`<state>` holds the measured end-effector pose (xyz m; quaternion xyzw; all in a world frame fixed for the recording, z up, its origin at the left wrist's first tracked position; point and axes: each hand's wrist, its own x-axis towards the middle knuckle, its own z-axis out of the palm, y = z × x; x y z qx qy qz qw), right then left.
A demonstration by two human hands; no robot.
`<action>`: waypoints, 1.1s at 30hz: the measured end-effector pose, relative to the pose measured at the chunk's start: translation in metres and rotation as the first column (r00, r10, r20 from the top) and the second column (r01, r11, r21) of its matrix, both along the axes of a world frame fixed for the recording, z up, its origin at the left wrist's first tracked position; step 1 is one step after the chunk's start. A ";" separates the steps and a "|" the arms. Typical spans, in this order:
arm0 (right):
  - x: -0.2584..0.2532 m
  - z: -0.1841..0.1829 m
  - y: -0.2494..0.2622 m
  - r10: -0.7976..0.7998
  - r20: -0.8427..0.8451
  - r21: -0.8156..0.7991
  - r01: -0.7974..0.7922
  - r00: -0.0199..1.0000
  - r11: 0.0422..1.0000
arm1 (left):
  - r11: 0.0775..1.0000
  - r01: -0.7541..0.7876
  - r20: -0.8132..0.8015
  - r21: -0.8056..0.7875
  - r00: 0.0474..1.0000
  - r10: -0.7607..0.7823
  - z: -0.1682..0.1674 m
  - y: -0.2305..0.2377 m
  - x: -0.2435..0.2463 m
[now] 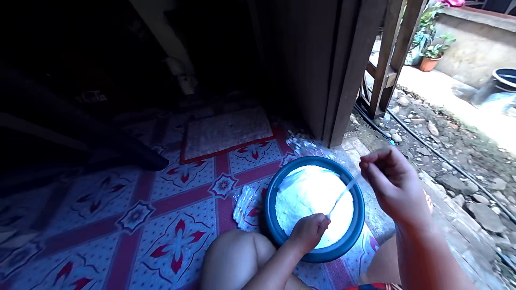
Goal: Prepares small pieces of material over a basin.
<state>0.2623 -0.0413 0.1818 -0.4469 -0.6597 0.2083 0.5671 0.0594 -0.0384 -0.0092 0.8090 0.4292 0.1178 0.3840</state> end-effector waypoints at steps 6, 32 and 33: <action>-0.034 0.011 0.089 -0.042 0.162 -0.237 0.080 0.986 0.968 | 0.998 0.000 -0.096 -0.068 0.995 -0.006 0.008 0.005 0.001; 0.028 -0.154 0.021 0.351 0.614 -0.701 0.285 0.707 0.654 | 0.999 0.044 -0.014 -0.006 0.999 -0.044 0.017 -0.007 0.036; 0.023 -0.148 0.020 0.314 0.597 -0.688 0.270 0.738 0.674 | 0.997 -0.057 0.114 -0.059 0.991 0.064 0.015 -0.007 0.037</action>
